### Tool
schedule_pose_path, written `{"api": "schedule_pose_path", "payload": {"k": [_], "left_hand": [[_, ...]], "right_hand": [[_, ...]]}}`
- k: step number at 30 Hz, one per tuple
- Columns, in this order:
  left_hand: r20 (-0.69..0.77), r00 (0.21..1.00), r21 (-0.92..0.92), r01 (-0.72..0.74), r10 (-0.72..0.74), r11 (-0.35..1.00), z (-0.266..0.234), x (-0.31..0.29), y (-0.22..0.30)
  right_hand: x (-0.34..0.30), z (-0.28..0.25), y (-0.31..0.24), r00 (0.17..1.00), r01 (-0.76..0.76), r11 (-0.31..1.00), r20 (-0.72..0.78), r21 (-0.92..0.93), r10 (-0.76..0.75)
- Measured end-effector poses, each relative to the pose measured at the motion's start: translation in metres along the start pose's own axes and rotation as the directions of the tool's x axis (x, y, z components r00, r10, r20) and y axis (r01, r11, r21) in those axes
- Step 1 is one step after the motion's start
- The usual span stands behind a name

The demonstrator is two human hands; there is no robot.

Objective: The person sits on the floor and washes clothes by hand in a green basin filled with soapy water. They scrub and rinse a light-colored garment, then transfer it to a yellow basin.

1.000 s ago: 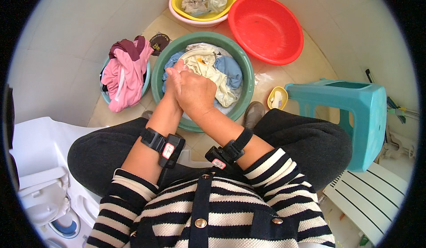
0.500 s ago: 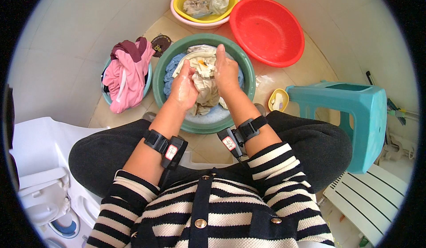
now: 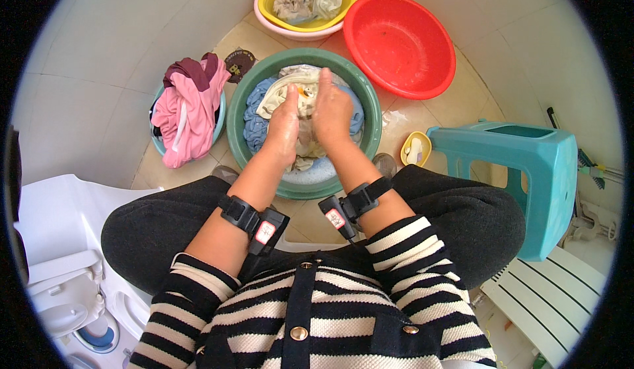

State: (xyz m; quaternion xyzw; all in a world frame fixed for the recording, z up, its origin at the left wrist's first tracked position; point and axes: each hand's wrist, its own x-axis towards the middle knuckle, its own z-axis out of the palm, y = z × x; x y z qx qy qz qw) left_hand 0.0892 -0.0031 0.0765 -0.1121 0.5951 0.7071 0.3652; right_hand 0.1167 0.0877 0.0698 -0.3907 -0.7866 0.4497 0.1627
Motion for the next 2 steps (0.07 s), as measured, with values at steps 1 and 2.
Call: {"api": "schedule_pose_path", "payload": {"k": [1, 2], "left_hand": [[-0.027, 0.998, 0.095, -0.054, 0.057, 0.994, 0.0045, -0.0025, -0.0026], [-0.034, 0.998, 0.098, -0.048, 0.051, 0.994, 0.0048, -0.0029, -0.0027]], "right_hand": [[-0.0063, 0.0050, -0.0014, 0.996, 0.085, 0.995, 0.025, -0.059, -0.083], [-0.0130, 0.0110, -0.0039, 0.982, 0.187, 0.976, 0.051, -0.111, -0.183]]}}
